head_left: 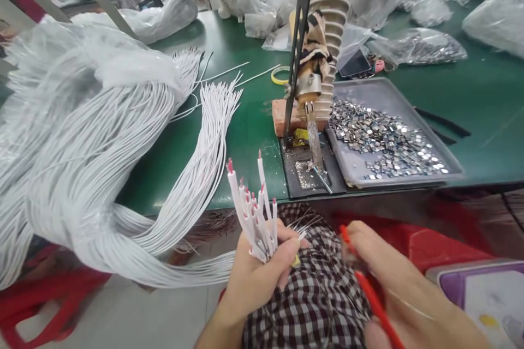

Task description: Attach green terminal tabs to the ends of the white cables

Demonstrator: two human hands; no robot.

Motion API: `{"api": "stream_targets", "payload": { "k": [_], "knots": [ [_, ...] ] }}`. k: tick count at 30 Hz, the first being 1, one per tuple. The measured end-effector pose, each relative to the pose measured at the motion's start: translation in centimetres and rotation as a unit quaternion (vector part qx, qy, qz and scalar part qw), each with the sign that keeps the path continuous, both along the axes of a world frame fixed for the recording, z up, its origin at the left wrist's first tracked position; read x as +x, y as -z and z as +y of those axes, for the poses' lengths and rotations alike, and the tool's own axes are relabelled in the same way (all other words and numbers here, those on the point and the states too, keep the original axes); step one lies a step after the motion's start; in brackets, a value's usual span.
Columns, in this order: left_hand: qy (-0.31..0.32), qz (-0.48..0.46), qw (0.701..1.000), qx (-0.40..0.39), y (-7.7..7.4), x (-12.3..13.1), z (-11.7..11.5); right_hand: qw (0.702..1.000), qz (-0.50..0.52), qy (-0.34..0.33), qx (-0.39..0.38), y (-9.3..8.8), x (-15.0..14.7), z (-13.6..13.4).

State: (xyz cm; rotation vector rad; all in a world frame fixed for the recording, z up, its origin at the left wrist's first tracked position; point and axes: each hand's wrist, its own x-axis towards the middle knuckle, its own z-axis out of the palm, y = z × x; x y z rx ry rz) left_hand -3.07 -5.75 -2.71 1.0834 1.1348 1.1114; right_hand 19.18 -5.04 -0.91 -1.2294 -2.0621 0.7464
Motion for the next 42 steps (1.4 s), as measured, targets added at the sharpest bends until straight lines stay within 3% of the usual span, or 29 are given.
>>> {"api": "stream_targets", "payload": {
  "k": [3, 5, 22, 34, 42],
  "knots": [
    [0.011, 0.016, 1.0, 0.003, -0.3, 0.2, -0.1, 0.994, -0.008, -0.1, -0.051, 0.1, -2.1, 0.3],
    [0.012, 0.03, 0.999, 0.008, -0.5, 0.3, -0.1, 0.989, -0.006, -0.127, -0.075, 0.1, -2.6, 0.9],
    [0.025, 0.112, 0.989, 0.088, -0.7, 0.4, 0.3, 0.977, -0.011, -0.127, -0.172, 1.4, -2.5, 1.0],
    [-0.023, 0.085, 0.991, 0.097, -0.2, 0.4, 0.1, 0.99, 0.012, -0.104, -0.09, 2.4, -3.0, 1.3],
    [-0.03, 0.076, 0.994, 0.069, 0.0, 0.6, -0.4, 0.993, -0.031, -0.103, -0.048, 2.0, -3.4, 1.9]
  ]
}}
